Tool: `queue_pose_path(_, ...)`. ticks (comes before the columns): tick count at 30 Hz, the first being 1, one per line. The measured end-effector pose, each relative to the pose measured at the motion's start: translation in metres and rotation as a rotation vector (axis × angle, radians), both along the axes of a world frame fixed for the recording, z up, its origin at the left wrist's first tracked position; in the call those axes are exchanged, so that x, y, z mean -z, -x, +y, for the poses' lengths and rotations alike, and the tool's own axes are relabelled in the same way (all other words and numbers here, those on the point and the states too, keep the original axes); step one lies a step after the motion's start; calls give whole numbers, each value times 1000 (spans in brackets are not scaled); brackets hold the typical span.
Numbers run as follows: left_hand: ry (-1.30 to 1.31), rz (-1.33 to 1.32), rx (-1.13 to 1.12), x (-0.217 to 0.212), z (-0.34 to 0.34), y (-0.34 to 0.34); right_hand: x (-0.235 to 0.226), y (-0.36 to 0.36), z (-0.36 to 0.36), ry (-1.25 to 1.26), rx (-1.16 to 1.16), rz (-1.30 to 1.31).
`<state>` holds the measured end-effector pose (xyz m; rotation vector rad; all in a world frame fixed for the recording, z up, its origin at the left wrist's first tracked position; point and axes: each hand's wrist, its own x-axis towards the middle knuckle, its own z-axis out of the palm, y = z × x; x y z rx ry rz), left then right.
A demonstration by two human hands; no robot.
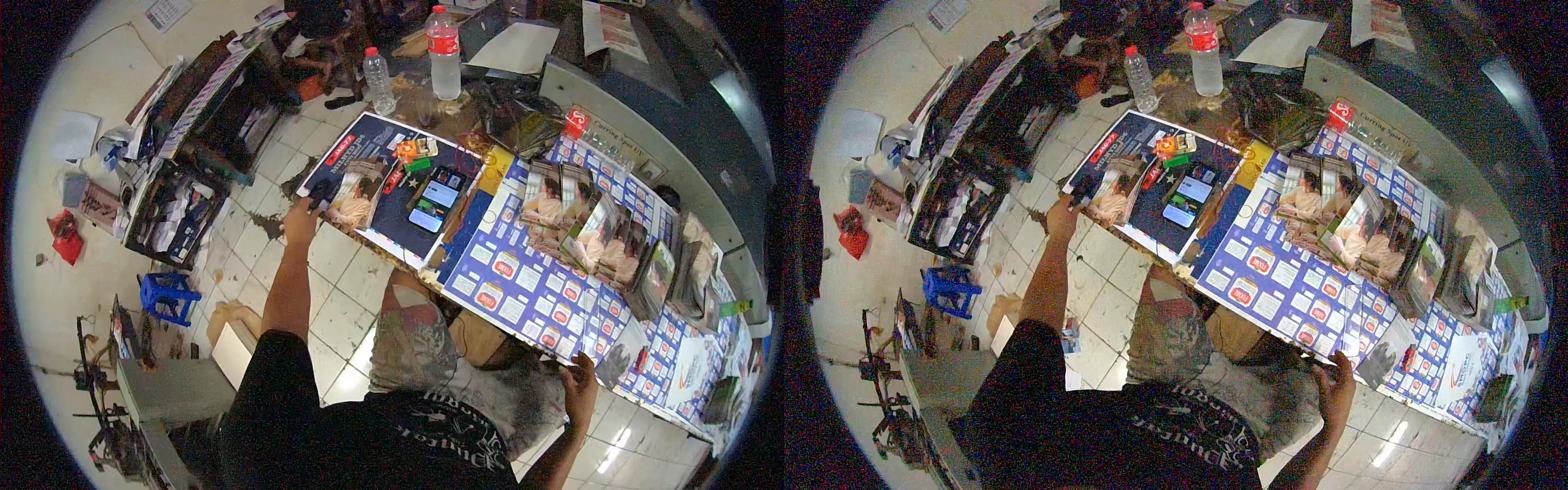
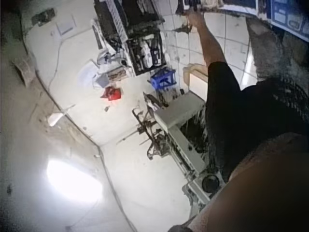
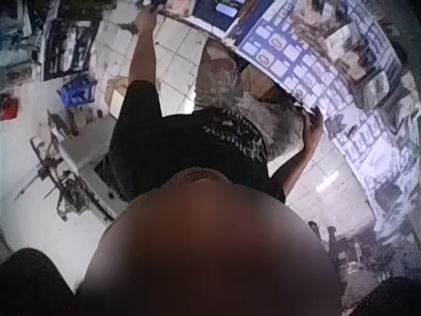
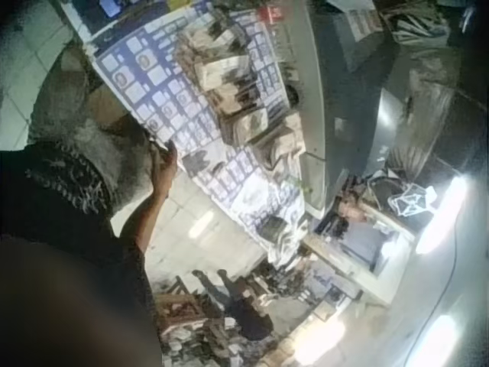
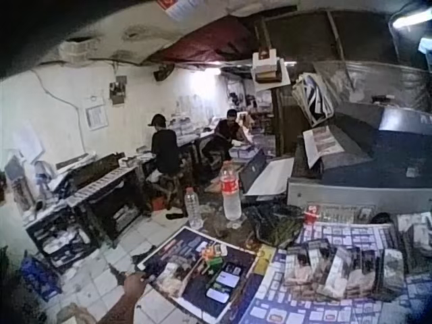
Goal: Sorting and stacking printed booklets on a work table.
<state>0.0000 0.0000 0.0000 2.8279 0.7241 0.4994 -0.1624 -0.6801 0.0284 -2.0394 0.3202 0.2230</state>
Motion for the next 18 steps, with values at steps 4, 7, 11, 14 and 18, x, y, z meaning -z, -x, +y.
queue_pose_path(4, 68, -40, 113, 26, 25, -25, 5, 8, -2, 28, 70, -41)
queue_pose_path(7, -132, -130, 283, 24, 31, -27, -1, 20, -7, 42, 85, -47)
queue_pose_path(11, 616, -428, 82, -30, 17, -37, 12, 38, -23, 80, 108, -60)
queue_pose_path(14, 1185, -719, 235, -70, -6, -38, 17, 46, -26, 93, 154, -48)
queue_pose_path(18, 1516, -882, 329, -80, -22, -51, 35, 49, -32, 59, 101, -158)
